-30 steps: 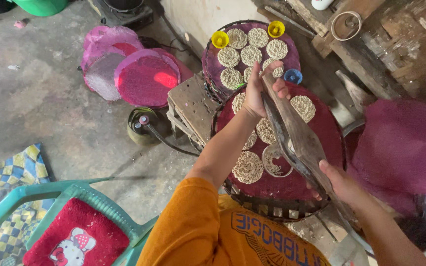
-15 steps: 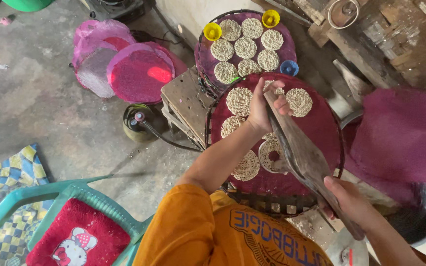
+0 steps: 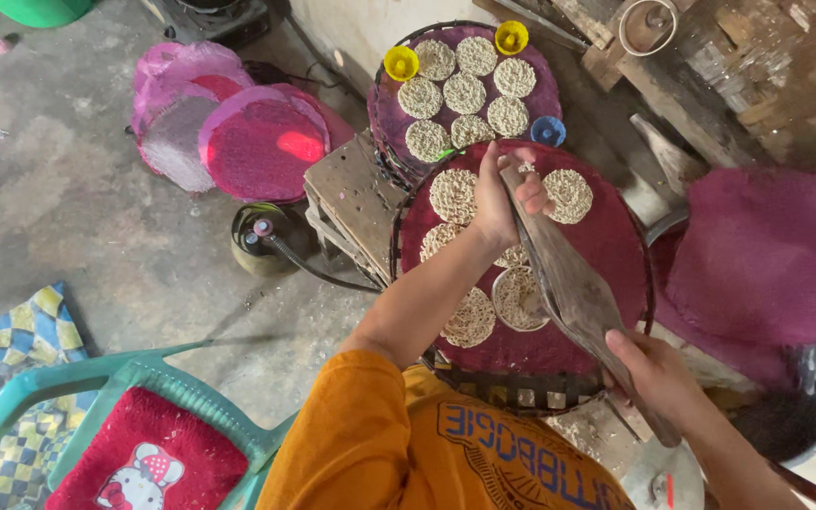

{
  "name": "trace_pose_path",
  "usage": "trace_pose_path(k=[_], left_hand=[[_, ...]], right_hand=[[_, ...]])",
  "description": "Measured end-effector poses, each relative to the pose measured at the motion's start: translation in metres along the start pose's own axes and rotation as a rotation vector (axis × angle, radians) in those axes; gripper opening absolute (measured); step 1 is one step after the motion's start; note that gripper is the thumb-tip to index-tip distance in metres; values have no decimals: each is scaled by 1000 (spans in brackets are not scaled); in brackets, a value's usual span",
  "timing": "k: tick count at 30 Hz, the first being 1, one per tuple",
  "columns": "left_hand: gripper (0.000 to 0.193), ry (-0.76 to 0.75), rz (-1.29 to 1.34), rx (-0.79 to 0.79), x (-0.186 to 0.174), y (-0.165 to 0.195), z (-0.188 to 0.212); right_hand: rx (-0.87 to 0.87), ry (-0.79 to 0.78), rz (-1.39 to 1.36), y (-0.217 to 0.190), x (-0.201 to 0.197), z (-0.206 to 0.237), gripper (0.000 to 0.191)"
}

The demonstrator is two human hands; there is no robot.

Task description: The person scoops rice dough from a basin and fills a ring mold set on a red mesh tray, then uses a wooden hand press to press the dough into flat round rice cakes. They lift the press, remove the formed disc, and place it with other finished cakes on a tray, repeating the cycle.

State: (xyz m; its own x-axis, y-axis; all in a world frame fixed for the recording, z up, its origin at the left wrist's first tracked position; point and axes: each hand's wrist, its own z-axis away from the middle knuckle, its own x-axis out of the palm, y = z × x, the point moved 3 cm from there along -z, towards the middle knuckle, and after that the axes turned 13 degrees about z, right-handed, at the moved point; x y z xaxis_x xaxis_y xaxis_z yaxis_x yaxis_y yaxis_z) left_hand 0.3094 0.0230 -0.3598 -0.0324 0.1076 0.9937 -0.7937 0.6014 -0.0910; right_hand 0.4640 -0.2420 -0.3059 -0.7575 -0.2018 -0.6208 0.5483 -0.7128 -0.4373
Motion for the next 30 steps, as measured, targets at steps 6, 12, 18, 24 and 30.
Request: trace_pose_path(k=[6,12,18,24,30], left_hand=[[55,45,-45,11,2,10,8],[89,-245,-164,-180,55,44,11],[75,-511,-1774,-20,29,24,68],[51,-321,-1684,374,2,66,139],[34,-301,-1255,504,-4,138,206]], right_hand=[[-44,-103,-171,16,23,-11,58],[-274,-127,-309,-3,13,-15,37],[-497,-18,-414,-51,22,-16,45],[-687,557,292,-76,25,-49,42],[-396,549,500,-48,49,-81,35]])
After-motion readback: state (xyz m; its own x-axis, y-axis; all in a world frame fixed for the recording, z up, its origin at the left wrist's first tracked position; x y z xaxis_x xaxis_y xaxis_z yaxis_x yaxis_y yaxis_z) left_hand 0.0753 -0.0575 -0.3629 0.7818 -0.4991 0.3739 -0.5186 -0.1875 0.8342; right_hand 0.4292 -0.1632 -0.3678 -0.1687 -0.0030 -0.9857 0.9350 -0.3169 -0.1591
